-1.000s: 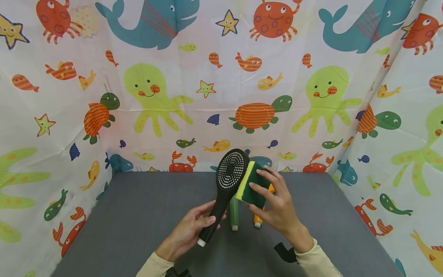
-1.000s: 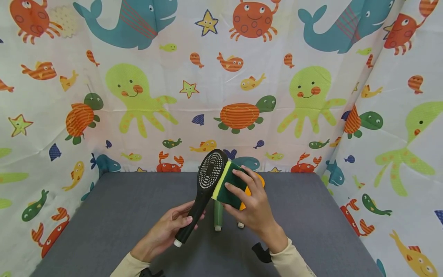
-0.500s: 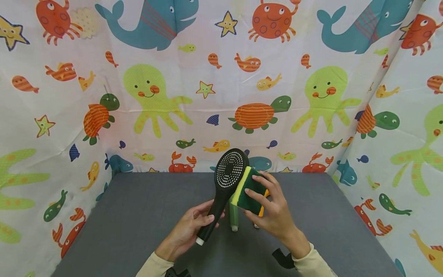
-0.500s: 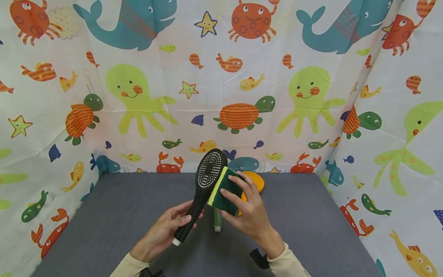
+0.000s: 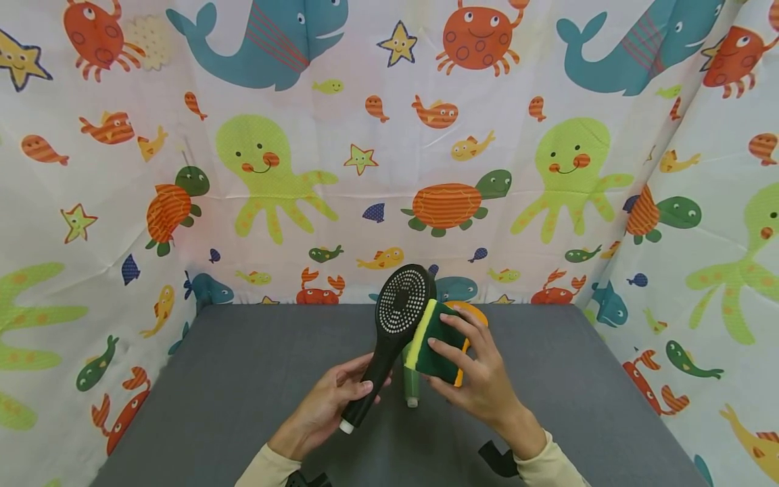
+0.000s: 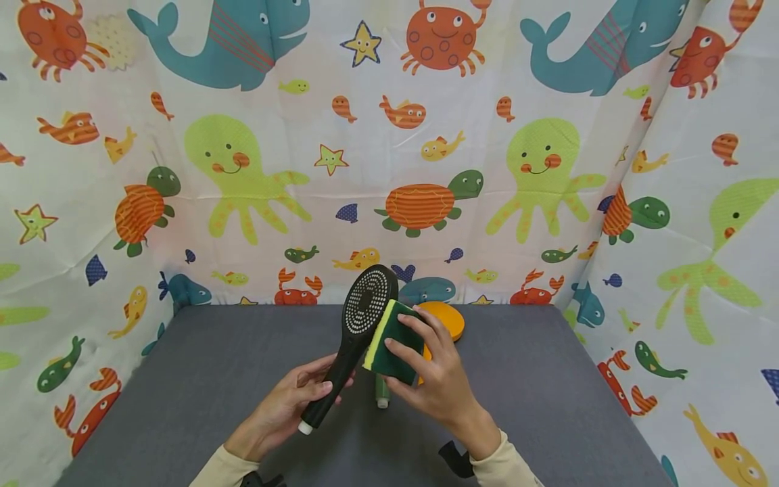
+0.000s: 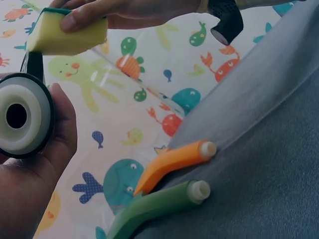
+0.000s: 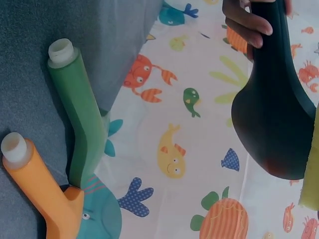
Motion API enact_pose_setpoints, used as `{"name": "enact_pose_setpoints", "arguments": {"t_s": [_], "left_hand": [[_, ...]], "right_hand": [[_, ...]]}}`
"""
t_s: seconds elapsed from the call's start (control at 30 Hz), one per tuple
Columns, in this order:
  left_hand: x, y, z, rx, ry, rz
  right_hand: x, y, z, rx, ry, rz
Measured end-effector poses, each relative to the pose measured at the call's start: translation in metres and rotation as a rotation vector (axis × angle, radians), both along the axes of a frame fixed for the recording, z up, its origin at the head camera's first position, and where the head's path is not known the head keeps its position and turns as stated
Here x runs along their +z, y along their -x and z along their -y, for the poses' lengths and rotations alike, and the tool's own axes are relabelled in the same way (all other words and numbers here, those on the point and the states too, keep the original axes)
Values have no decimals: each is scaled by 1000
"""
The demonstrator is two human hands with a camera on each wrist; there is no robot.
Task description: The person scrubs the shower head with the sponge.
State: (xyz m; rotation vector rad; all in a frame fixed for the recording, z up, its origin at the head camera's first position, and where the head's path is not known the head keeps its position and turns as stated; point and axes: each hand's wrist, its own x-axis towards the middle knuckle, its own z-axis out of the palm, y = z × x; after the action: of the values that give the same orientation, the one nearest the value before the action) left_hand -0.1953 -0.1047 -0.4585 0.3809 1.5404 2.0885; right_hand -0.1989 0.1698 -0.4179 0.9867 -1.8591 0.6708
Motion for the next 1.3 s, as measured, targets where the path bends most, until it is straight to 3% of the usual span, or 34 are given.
{"name": "enact_pose_setpoints", "arguments": {"t_s": [0.23, 0.47, 0.9, 1.3], "left_hand": [[-2, 1, 8, -37, 14, -9], [-6, 1, 16, -112, 5, -44], [-10, 1, 28, -191, 3, -44], [-9, -1, 28, -170, -6, -42]], "right_hand": [[4, 4, -5, 31, 31, -7], [8, 3, -9, 46, 68, 64], [11, 6, -20, 100, 108, 173], [10, 5, -20, 73, 135, 215]]}}
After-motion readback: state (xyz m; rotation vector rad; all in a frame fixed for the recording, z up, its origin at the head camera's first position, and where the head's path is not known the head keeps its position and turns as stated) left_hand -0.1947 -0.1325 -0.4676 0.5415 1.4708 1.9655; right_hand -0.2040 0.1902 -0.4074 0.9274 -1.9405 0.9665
